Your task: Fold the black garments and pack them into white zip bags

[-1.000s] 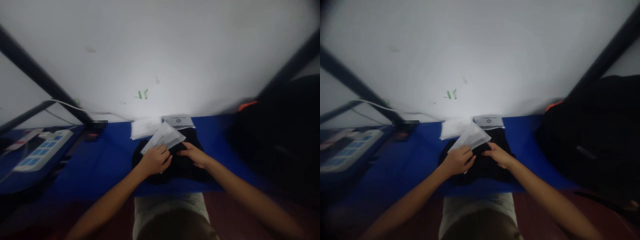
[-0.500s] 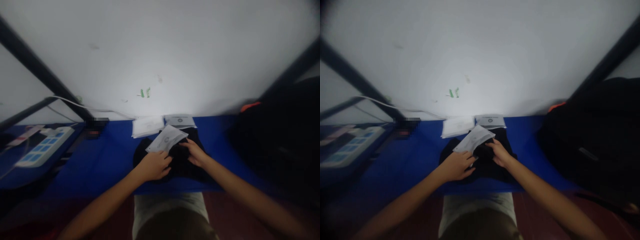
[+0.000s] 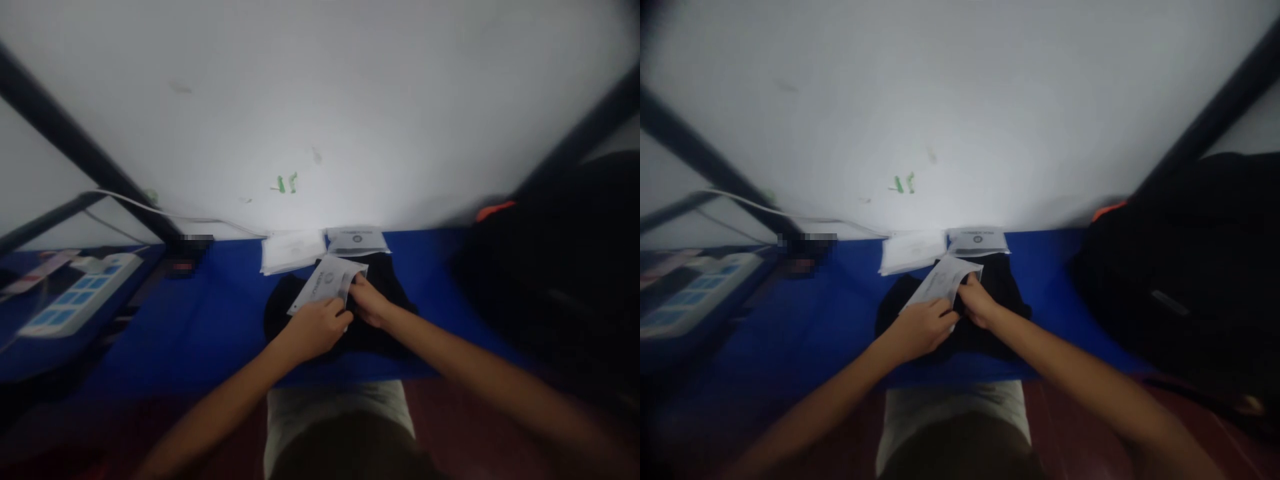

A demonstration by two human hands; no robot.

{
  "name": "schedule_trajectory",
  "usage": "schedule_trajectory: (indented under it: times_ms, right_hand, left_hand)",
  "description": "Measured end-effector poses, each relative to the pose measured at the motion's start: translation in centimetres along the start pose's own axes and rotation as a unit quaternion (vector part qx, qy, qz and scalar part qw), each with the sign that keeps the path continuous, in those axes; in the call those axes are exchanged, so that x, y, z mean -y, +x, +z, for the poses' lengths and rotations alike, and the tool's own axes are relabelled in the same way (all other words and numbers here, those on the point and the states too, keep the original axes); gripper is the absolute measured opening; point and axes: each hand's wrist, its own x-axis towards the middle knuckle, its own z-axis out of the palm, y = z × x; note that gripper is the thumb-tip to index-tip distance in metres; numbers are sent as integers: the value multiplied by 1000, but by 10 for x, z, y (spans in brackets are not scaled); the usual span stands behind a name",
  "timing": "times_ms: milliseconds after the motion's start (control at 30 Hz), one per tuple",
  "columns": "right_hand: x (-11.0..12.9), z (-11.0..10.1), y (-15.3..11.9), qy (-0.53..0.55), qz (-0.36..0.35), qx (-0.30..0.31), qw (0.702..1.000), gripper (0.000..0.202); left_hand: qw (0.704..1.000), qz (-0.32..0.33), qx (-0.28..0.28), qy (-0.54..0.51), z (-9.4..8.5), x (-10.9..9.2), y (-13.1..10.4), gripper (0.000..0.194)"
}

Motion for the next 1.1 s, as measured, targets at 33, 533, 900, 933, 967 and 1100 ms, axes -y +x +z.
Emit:
schedule_trajectory:
  times_ms: [33,533,900,933,967,1100]
  right_hand:
    - [1,2,-4,38,35,16,999,42]
    - [25,-33,-9,-128,123,179,968,26]
    - [-3,13,-17,42,97,90,990,27]
    - [0,7,-17,26,103,105,989,27]
    - [4,0,-16,3,102,120,987,27]
    - [22,-31,-17,-179,31,171,968,20]
  left_hand:
    - [1000,0,-10,0,2,0,-1,12]
    - [969,43,-245,-8,23,6,-31,16]
    - [962,47,-267,-1,26,6,-37,13]
    - [964,44,-263,-3,24,8,-39,14]
    - [964,40,-262,-5,23,9,-42,14]
    - [963,7,-268,-6,20,13,-54,16]
